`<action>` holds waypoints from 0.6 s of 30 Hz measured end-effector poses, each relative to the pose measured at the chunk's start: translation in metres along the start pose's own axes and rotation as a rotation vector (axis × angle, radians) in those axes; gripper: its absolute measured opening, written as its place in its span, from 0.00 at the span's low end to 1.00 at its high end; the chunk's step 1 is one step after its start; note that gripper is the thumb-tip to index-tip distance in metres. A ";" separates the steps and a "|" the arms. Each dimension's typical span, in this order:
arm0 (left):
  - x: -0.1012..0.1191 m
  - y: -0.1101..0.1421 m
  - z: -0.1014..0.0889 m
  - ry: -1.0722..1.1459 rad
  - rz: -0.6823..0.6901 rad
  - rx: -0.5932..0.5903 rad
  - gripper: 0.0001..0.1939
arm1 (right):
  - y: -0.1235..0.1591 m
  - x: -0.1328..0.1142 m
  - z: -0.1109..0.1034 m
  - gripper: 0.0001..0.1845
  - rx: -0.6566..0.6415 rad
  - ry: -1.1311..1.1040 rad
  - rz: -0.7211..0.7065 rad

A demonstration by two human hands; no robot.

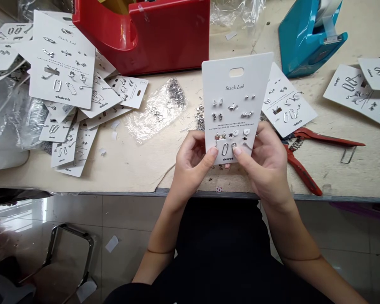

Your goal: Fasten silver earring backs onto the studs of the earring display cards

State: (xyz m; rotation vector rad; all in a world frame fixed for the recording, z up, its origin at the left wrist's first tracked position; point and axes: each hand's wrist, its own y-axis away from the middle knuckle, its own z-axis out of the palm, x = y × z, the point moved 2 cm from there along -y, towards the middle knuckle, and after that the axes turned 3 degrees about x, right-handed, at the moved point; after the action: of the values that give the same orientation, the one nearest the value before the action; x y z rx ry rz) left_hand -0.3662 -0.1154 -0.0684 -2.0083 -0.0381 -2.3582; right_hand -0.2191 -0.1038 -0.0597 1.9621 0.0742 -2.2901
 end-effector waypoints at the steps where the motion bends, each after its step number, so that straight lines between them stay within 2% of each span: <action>1: 0.000 0.000 0.000 -0.003 -0.007 0.003 0.08 | 0.000 0.000 0.000 0.09 0.003 0.010 0.000; 10: -0.003 0.000 -0.004 0.053 -0.087 0.063 0.08 | -0.002 0.001 -0.001 0.10 0.021 -0.018 -0.003; 12: -0.003 0.001 -0.003 0.011 -0.052 0.072 0.10 | -0.003 0.001 -0.001 0.10 0.026 -0.008 -0.033; 18: 0.005 0.000 0.002 -0.162 0.190 0.091 0.06 | -0.003 0.002 -0.002 0.09 0.053 -0.012 -0.101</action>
State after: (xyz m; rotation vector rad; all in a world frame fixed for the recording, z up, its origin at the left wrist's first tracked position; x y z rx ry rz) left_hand -0.3650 -0.1154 -0.0636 -2.0547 0.0378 -2.0411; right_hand -0.2182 -0.1005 -0.0622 2.0137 0.1154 -2.3904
